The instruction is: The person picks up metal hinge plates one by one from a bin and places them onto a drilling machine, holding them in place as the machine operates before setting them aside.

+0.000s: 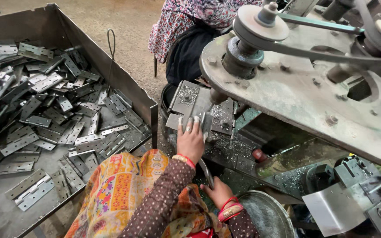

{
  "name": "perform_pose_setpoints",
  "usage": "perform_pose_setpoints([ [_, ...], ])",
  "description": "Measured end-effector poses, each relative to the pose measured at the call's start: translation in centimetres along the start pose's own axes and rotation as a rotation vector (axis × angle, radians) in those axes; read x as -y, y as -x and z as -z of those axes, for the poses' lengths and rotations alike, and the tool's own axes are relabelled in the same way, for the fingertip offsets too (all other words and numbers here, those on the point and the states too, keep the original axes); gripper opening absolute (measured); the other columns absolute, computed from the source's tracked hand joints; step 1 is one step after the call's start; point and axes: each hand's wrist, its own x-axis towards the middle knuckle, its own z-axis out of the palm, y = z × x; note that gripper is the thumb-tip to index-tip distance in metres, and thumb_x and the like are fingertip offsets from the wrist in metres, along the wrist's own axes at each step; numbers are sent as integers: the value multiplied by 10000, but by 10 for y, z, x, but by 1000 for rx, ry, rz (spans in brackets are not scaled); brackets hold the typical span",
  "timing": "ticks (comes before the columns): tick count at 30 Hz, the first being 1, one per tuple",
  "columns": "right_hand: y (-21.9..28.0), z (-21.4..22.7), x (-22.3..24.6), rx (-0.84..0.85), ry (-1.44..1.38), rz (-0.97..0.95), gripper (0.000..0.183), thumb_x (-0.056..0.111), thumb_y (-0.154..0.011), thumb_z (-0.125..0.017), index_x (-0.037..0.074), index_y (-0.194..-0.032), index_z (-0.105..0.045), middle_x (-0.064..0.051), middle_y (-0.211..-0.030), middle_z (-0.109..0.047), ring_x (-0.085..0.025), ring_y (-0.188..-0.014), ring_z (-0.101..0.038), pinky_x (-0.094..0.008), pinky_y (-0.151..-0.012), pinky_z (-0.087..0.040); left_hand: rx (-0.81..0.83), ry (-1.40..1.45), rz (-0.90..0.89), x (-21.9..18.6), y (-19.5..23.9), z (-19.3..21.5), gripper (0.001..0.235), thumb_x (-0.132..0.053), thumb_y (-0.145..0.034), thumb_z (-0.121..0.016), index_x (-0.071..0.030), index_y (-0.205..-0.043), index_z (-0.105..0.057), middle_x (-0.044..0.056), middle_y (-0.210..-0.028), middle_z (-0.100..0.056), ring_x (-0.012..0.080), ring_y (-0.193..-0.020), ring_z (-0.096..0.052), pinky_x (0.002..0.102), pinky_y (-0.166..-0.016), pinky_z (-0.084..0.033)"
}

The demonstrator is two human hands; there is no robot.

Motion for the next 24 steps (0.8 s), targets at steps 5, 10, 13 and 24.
perform_pose_setpoints([
  [5, 4, -61, -26, 71, -134, -126, 520, 524, -926, -601, 67, -1165, -539, -226, -887, -737, -421, -781, -751, -495, -681, -594, 2, 9, 28, 3, -26, -12, 449, -177, -902, -555, -3, -1309, -626, 152, -1484, -503, 310, -1420, -441, 605, -1160, -242],
  [10, 4, -91, -39, -169, -79, 66, 568, 489, -886, -661, 48, -1227, -555, -254, -873, -735, -456, -798, -715, -525, -670, -568, 22, 12, 38, 3, -23, -20, 450, -172, -917, -548, 19, -1315, -635, 164, -1461, -530, 325, -1402, -463, 587, -1183, -252],
  [13, 9, -67, -26, -83, -65, -44, 604, 479, -872, -698, 43, -1252, -522, -272, -911, -711, -469, -876, -696, -528, -751, -557, -25, -78, 8, 1, -21, -23, 404, -200, -954, -540, 22, -1272, -654, 208, -1467, -537, 362, -1405, -467, 586, -1208, -246],
  [24, -6, -92, -37, -81, -17, 0, 510, 511, -922, -624, 99, -1199, -510, -238, -833, -705, -468, -781, -694, -555, -689, -549, -106, -47, 23, 9, -25, -31, 372, -185, -929, -532, 0, -1210, -689, 183, -1424, -564, 344, -1374, -484, 549, -1160, -298],
])
